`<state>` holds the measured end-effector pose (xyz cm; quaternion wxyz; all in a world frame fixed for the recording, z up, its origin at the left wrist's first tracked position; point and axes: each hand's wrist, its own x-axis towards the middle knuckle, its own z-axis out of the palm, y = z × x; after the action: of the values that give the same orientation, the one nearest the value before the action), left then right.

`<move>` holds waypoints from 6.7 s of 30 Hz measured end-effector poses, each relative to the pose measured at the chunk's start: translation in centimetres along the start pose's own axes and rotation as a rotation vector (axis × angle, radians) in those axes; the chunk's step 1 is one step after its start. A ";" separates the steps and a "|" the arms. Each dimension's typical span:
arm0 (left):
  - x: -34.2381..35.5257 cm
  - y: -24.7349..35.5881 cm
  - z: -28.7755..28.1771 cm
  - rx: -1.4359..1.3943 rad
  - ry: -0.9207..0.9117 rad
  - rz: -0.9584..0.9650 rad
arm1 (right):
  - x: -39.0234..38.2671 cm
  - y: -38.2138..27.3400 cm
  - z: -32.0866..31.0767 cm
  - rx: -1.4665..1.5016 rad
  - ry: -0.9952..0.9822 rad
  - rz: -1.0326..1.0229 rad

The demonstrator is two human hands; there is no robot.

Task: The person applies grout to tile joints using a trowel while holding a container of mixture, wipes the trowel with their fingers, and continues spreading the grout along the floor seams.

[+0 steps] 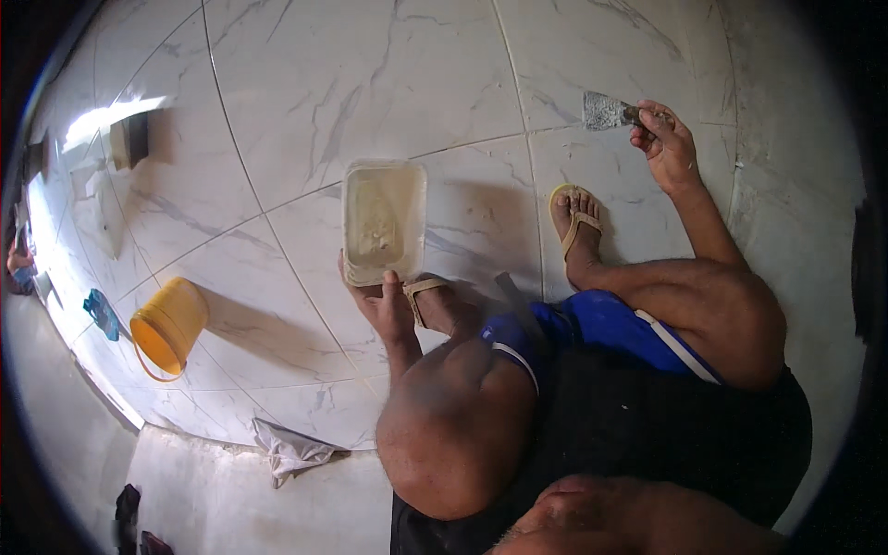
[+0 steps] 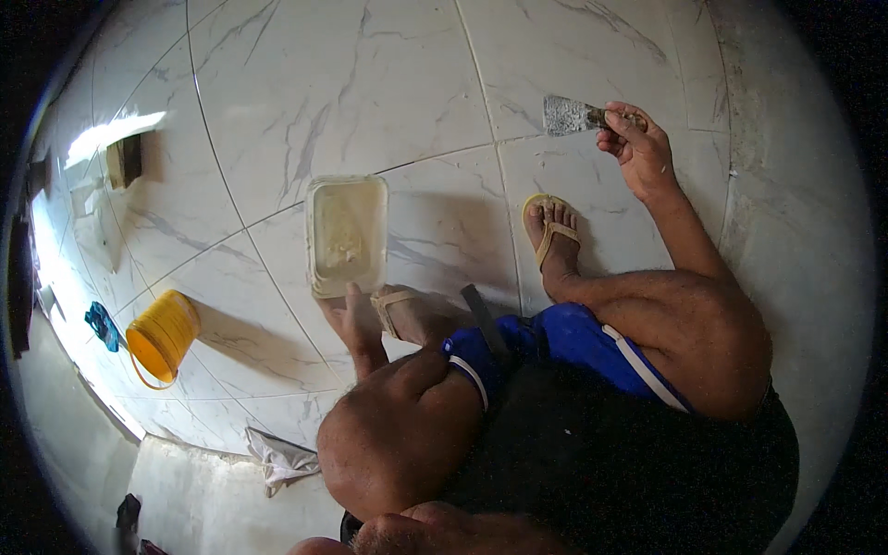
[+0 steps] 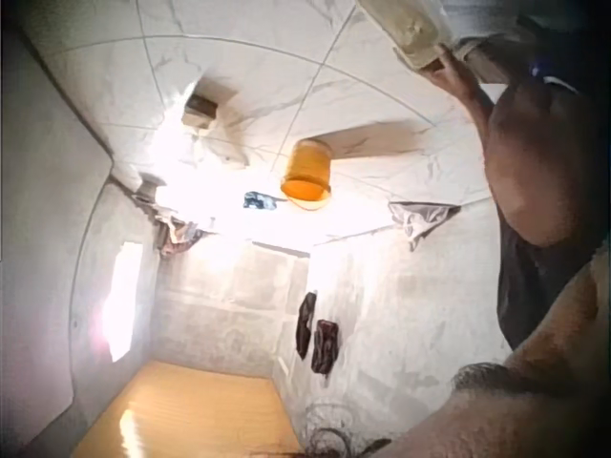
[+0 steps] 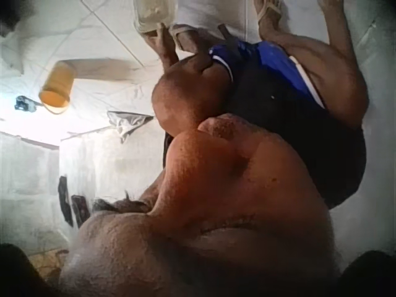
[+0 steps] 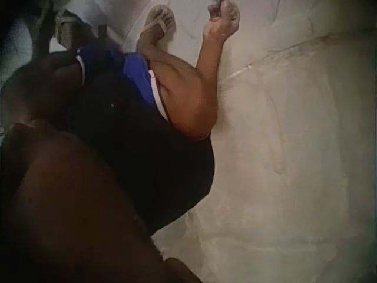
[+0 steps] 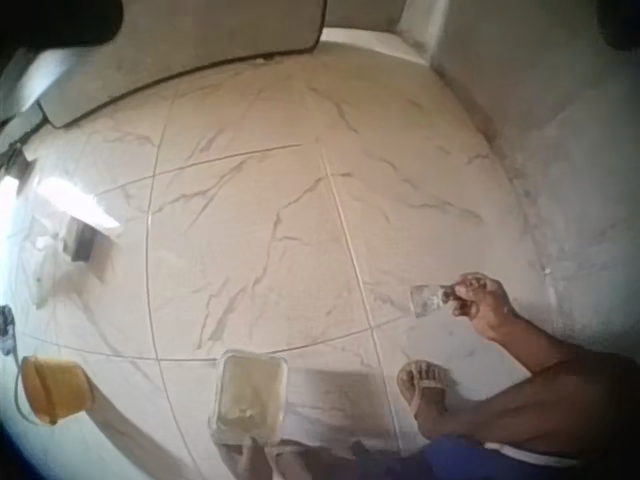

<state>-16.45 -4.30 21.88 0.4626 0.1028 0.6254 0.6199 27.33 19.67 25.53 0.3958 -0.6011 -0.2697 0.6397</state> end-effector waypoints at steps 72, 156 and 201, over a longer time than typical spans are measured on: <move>5.7 3.7 10.5 0.063 -0.511 -0.237 | -1.5 1.2 21.0 -1.107 -0.935 -1.295; 7.0 3.9 9.5 0.084 -0.539 -0.216 | -2.0 1.9 21.4 -1.093 -1.060 -1.581; 7.2 4.8 8.6 0.120 -0.622 -0.344 | 0.0 0.7 16.9 -1.233 -1.351 -1.500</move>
<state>-16.47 7.56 24.47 0.7215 0.2070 0.4982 0.4341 10.63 21.48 27.22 0.0926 0.0781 -0.9728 0.1972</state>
